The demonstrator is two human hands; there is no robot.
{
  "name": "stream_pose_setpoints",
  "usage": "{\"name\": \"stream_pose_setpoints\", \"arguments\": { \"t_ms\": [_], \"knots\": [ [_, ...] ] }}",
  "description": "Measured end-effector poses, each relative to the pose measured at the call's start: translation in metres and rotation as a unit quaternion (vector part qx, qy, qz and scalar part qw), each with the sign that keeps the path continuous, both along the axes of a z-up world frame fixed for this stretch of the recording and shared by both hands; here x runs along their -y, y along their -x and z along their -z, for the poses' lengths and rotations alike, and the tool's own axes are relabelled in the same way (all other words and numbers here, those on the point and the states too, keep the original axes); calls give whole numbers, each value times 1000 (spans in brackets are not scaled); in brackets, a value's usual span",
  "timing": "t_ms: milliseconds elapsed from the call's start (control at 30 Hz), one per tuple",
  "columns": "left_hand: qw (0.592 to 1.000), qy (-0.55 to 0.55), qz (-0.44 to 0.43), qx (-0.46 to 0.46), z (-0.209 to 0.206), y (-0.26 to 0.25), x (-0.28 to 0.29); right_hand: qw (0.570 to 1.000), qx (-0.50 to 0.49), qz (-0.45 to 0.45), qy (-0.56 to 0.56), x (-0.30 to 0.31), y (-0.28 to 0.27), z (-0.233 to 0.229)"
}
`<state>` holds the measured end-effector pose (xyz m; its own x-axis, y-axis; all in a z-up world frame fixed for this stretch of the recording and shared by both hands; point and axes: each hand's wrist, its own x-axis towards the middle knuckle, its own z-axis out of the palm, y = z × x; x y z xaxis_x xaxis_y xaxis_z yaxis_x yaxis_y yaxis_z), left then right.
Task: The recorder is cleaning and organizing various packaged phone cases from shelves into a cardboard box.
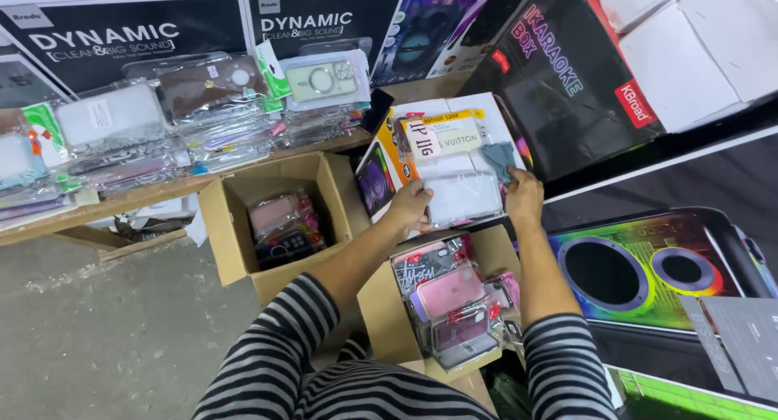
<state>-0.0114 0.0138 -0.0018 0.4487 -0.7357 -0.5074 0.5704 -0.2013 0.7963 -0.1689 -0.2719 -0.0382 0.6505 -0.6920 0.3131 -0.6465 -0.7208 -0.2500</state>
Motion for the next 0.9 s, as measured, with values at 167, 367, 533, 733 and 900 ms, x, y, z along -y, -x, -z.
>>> {"name": "stream_pose_setpoints", "arguments": {
  "t_ms": [167, 367, 533, 733, 900],
  "knots": [
    [999, 19, -31, 25, -42, -12, -50, 998, 36, -2, 59, -23, -3, -29],
    [967, 76, -48, 237, -43, -39, -103, 956, 205, -2, -211, -108, -19, -90],
    [902, 106, -35, 417, -87, -40, -163, 735, 251, -52, -628, -160, -32, -113],
    [760, 137, -52, 633, -67, -42, -200, 745, 256, -45, -615, -222, -65, -95],
    [832, -19, -168, 529, -27, -47, -224, 754, 298, -37, -584, -255, -95, -65]
  ]
}}
